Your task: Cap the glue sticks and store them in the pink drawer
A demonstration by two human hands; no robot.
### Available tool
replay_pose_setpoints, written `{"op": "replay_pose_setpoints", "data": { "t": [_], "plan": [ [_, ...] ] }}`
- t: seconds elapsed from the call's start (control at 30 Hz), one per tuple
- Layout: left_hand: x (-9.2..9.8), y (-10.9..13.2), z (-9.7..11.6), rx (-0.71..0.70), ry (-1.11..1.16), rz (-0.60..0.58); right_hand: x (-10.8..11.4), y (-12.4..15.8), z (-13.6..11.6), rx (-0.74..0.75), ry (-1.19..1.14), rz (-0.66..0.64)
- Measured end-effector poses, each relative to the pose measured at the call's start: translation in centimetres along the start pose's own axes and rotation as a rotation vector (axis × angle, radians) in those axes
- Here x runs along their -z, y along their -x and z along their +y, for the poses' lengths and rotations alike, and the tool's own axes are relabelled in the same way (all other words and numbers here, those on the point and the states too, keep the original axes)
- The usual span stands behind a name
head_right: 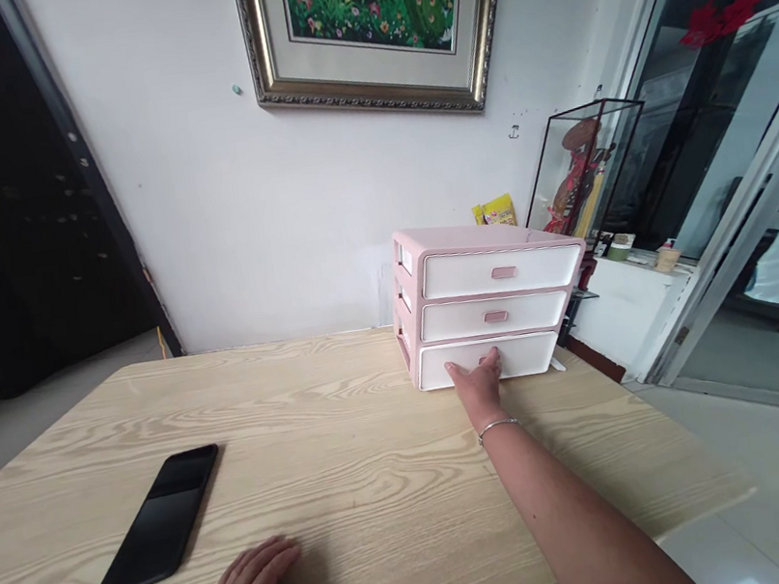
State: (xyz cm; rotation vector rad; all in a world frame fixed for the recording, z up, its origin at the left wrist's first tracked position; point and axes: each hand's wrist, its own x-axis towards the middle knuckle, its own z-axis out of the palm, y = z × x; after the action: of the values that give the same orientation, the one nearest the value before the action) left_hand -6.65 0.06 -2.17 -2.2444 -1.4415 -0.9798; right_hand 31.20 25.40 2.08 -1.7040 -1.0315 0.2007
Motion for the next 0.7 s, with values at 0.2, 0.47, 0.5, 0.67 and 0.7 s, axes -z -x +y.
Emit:
{"op": "replay_pose_setpoints", "data": {
  "t": [0.2, 0.47, 0.5, 0.67, 0.7],
  "plan": [
    [-0.06, 0.11, 0.16, -0.002, -0.008, 0.004, 0.05, -0.08, -0.15, -0.006, -0.002, -0.014],
    [-0.19, 0.09, -0.06, 0.002, -0.008, -0.011, 0.14, -0.21, -0.34, -0.002, -0.005, -0.025],
    [-0.20, 0.12, -0.07, 0.006, -0.006, -0.017, 0.12, -0.22, -0.30, -0.001, -0.005, -0.025],
    [-0.42, 0.24, -0.06, 0.047, 0.026, -0.041, 0.11, -0.48, 0.05, 0.007, -0.012, -0.032],
    [-0.49, 0.25, -0.04, 0.057, 0.038, -0.047, 0.18, -0.54, 0.13, 0.006, -0.016, -0.035]
  ]
}}
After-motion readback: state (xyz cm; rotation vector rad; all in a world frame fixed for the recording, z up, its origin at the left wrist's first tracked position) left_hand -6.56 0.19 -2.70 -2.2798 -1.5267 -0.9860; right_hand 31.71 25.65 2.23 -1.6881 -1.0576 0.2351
